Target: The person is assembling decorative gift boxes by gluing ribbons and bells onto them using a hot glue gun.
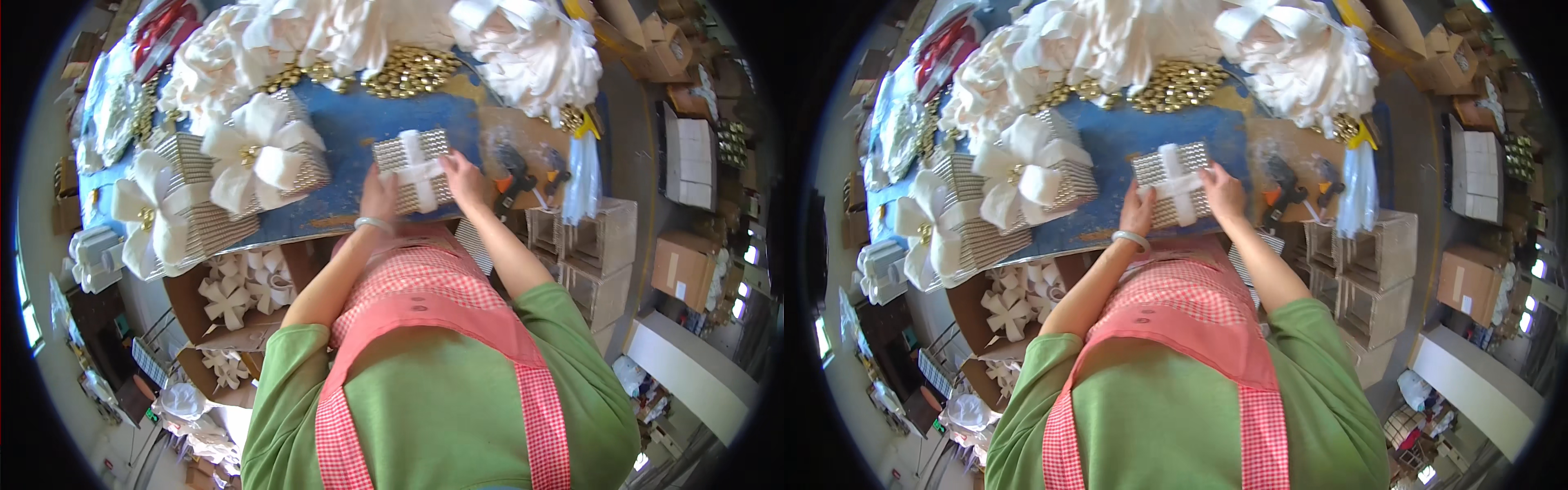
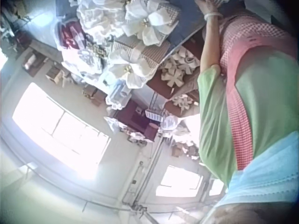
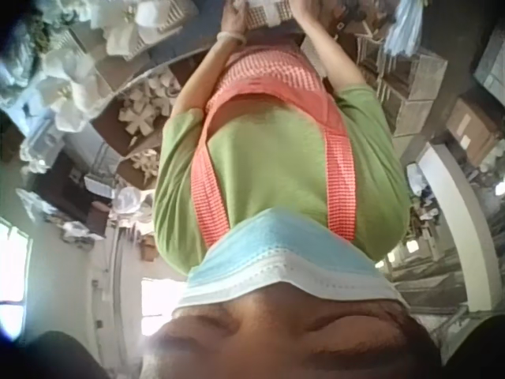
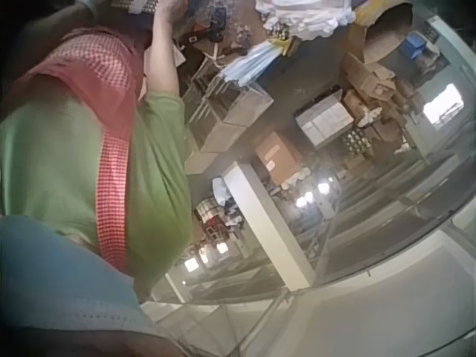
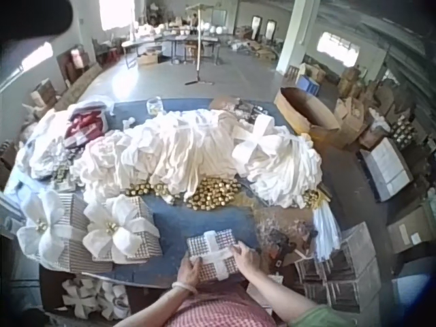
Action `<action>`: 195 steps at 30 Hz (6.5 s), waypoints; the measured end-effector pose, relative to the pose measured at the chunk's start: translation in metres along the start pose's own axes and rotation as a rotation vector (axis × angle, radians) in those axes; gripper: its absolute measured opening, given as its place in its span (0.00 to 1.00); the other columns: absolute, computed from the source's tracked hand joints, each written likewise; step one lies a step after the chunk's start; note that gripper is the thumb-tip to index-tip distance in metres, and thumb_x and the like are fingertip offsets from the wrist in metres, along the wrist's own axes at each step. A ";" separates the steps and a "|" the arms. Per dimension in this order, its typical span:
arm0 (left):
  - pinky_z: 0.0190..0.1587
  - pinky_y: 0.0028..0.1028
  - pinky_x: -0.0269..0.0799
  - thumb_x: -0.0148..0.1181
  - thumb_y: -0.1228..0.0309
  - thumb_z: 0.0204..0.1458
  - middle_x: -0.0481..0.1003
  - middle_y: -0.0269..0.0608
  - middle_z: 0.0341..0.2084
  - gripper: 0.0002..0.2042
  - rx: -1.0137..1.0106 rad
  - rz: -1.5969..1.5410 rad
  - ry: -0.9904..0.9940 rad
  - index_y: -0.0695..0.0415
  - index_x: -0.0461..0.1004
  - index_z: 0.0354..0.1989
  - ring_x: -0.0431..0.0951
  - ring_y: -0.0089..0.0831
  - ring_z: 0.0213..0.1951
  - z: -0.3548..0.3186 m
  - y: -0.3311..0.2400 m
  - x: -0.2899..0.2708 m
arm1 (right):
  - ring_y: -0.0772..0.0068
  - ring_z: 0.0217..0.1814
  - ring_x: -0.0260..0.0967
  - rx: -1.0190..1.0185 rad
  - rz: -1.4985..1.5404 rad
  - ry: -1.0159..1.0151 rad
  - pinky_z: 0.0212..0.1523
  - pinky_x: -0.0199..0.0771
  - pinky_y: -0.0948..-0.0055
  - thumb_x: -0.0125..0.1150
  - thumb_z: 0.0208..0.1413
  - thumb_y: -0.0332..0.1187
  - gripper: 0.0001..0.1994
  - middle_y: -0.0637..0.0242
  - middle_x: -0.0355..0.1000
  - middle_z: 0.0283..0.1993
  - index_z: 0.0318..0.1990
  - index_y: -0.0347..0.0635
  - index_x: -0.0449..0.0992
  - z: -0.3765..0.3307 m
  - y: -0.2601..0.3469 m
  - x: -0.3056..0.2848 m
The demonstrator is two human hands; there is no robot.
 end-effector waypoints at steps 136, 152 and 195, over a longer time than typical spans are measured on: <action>0.40 0.31 0.73 0.55 0.64 0.52 0.79 0.46 0.31 0.12 -0.147 0.390 0.268 0.56 0.78 0.41 0.80 0.37 0.34 -0.001 0.054 -0.093 | 0.78 0.25 0.68 0.260 0.411 0.197 0.29 0.67 0.75 0.61 0.55 0.37 0.12 0.69 0.70 0.24 0.35 0.36 0.73 -0.121 0.000 -0.066; 0.32 0.26 0.74 0.57 0.64 0.54 0.79 0.40 0.28 0.12 -0.116 0.336 0.299 0.58 0.77 0.42 0.77 0.24 0.30 -0.006 0.077 -0.085 | 0.65 0.46 0.75 0.417 1.154 0.141 0.44 0.72 0.72 0.56 0.59 0.43 0.18 0.60 0.74 0.46 0.50 0.40 0.70 -0.114 -0.024 -0.067; 0.33 0.21 0.72 0.56 0.73 0.55 0.78 0.36 0.25 0.07 0.373 0.647 -0.344 0.63 0.77 0.37 0.77 0.20 0.28 0.117 -0.306 -0.455 | 0.79 0.17 0.69 0.804 0.211 -0.079 0.15 0.63 0.79 0.56 0.58 0.41 0.11 0.69 0.73 0.23 0.34 0.44 0.76 -0.191 -0.285 -0.047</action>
Point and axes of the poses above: each hand's wrist, its own z-axis towards the middle knuckle, its own x-axis out of the palm, y = z × x, the point moved 10 cm from there along z, towards the middle knuckle
